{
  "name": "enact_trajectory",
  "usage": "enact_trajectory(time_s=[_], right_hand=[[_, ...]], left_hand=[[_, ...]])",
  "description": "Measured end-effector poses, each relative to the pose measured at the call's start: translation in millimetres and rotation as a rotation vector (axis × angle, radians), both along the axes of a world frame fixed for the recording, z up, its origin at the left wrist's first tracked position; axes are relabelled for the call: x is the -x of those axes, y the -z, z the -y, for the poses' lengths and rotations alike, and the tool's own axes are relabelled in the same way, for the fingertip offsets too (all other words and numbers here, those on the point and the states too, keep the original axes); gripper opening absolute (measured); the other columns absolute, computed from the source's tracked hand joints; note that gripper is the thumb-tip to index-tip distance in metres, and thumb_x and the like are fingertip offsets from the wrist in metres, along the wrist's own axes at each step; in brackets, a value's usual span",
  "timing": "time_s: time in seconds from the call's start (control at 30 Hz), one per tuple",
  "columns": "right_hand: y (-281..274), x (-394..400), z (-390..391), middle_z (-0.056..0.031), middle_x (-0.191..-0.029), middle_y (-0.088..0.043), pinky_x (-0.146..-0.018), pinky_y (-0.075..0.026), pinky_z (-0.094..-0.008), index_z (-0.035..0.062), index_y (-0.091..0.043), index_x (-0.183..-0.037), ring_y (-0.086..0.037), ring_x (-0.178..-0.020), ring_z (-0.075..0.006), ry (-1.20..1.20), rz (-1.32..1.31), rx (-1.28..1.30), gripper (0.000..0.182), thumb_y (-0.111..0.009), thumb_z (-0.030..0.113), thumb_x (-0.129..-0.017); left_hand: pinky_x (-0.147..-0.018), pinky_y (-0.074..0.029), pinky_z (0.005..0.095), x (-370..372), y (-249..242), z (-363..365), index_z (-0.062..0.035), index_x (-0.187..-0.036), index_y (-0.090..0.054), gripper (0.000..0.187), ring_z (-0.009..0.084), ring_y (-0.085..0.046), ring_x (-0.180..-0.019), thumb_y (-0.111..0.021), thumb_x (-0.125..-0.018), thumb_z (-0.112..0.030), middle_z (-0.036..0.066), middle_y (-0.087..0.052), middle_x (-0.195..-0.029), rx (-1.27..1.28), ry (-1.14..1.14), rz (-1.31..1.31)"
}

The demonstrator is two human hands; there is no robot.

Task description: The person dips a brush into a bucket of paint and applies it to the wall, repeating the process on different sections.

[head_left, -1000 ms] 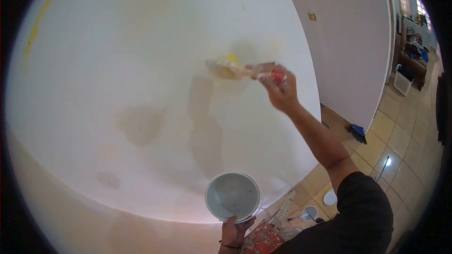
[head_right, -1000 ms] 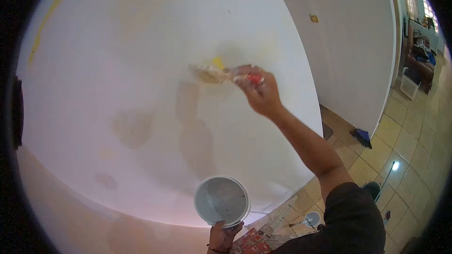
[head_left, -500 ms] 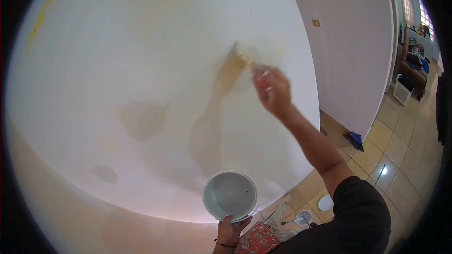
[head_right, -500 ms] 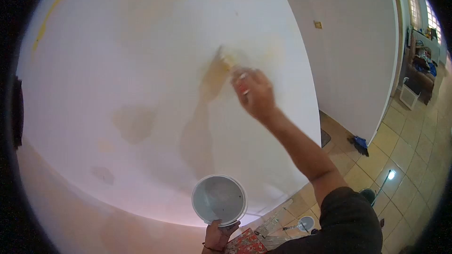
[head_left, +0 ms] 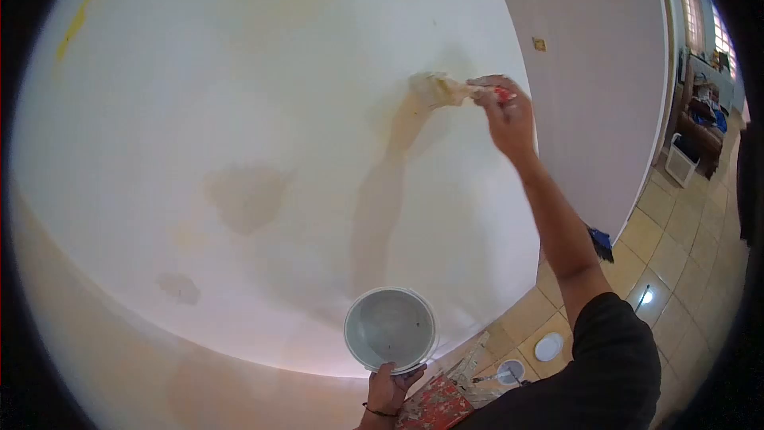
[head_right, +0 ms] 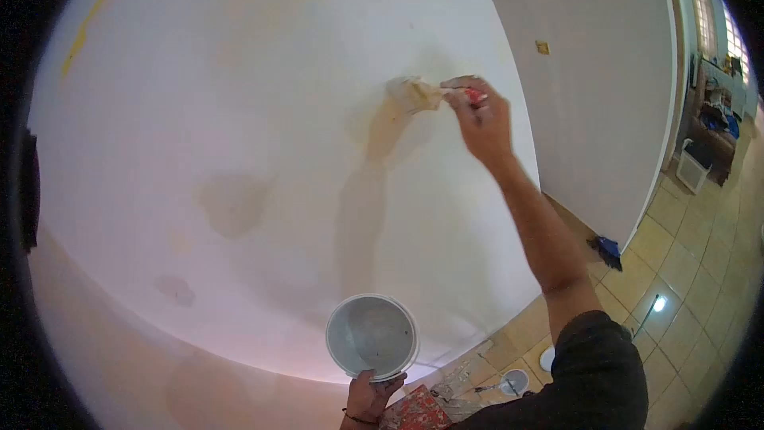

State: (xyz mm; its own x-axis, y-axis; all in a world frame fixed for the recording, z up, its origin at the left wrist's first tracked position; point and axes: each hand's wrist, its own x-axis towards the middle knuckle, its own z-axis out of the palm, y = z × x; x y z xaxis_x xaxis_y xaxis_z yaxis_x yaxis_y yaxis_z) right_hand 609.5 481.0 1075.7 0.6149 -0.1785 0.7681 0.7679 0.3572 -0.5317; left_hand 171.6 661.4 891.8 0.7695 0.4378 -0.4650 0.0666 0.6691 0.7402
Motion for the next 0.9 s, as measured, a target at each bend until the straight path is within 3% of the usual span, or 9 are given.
enact_trajectory(time_s=[0.1,0.3,0.37,0.5,0.6,0.63,0.7,0.73,0.9], right_hand=[[-28.2,2.9,43.5,-0.015,-0.109,-0.072,-0.088,-0.054,-0.0313,-0.005,-0.068,-0.101,-0.068,-0.096,-0.0187,0.091,0.224,0.321,0.011,-0.061,0.001,-0.094],[-93.9,-1.3,63.0,-0.0135,-0.102,-0.073,-0.083,-0.056,-0.0298,-0.0046,-0.068,-0.102,-0.068,-0.092,-0.0196,-0.401,0.293,0.529,0.013,-0.061,0.002,-0.093],[-112.2,4.2,52.6,-0.0112,-0.097,-0.072,-0.079,-0.055,-0.0297,-0.0025,-0.068,-0.102,-0.068,-0.088,-0.0186,-0.213,0.399,0.881,0.012,-0.061,0.001,-0.093],[-132.0,-15.8,43.6,-0.0095,-0.099,-0.071,-0.082,-0.056,-0.0311,-0.0035,-0.067,-0.099,-0.067,-0.087,-0.0177,-0.192,0.479,1.029,0.011,-0.062,0.0,-0.09],[-143.4,-21.5,50.4,-0.0093,-0.096,-0.07,-0.082,-0.055,-0.0309,-0.0015,-0.067,-0.097,-0.066,-0.087,-0.0164,0.108,0.393,1.351,0.011,-0.062,0.005,-0.089],[-141.2,-21.1,54.8,-0.0093,-0.096,-0.07,-0.082,-0.055,-0.0309,-0.0015,-0.067,-0.097,-0.066,-0.087,-0.0164,0.111,0.395,1.355,0.011,-0.062,0.005,-0.089],[-136.2,-18.0,63.2,-0.01,-0.097,-0.07,-0.084,-0.055,-0.0317,-0.0015,-0.067,-0.095,-0.066,-0.089,-0.0163,-0.136,0.227,1.105,0.01,-0.061,0.003,-0.089],[-131.1,-22.3,66.0,-0.0116,-0.099,-0.071,-0.085,-0.055,-0.0338,-0.0016,-0.068,-0.095,-0.067,-0.092,-0.0186,-0.239,0.303,0.974,0.009,-0.061,0.003,-0.091],[-68.6,-4.1,46.6,-0.0097,-0.105,-0.073,-0.082,-0.054,-0.0371,-0.0006,-0.063,-0.092,-0.069,-0.09,-0.0235,0.005,0.539,0.755,0.009,-0.066,0.008,-0.092]], left_hand=[[-0.093,-0.057,0.0516,-2.9,-9.4,5.1,0.0092,-0.14,-0.032,0.053,0.0451,-0.063,-0.109,-0.042,-0.093,-0.015,0.029,-0.057,-0.126,-0.096,0.025,-0.036],[-0.087,-0.06,0.0502,-2.6,-8.5,6.0,0.0101,-0.138,-0.034,0.052,0.0455,-0.066,-0.103,-0.043,-0.093,-0.014,0.029,-0.059,-0.123,-0.02,-0.015,-0.02],[-0.091,-0.058,0.0573,-0.3,-6.0,5.5,0.0104,-0.139,-0.031,0.053,0.0509,-0.06,-0.111,-0.044,-0.092,-0.011,0.031,-0.053,-0.129,-0.009,-0.038,0.035],[-0.093,-0.057,0.0585,-0.4,-3.7,2.7,0.0124,-0.137,-0.032,0.053,0.0505,-0.061,-0.109,-0.044,-0.09,-0.01,0.031,-0.053,-0.128,0.014,-0.046,-0.003],[-0.089,-0.059,0.0533,-0.4,2.9,3.8,0.0126,-0.136,-0.034,0.052,0.047,-0.064,-0.105,-0.043,-0.092,-0.013,0.03,-0.057,-0.124,0.005,-0.071,0.007],[-0.085,-0.062,0.048,-1.5,1.4,5.1,0.0121,-0.136,-0.035,0.052,0.0435,-0.067,-0.102,-0.042,-0.093,-0.015,0.03,-0.06,-0.12,-0.006,-0.076,0.007],[-0.085,-0.062,0.0481,-2.4,-5.8,5.7,0.0119,-0.137,-0.035,0.052,0.0436,-0.067,-0.102,-0.042,-0.093,-0.015,0.03,-0.06,-0.121,-0.011,-0.057,-0.006],[-0.085,-0.062,0.0482,-3.0,-10.0,8.6,0.0117,-0.137,-0.035,0.052,0.0437,-0.067,-0.102,-0.042,-0.093,-0.015,0.03,-0.06,-0.121,-0.022,-0.041,-0.029],[-0.083,-0.063,0.0475,-2.1,-8.5,8.3,0.0118,-0.137,-0.035,0.052,0.0445,-0.066,-0.103,-0.043,-0.093,-0.016,0.03,-0.059,-0.122,-0.046,-0.021,-0.025]])
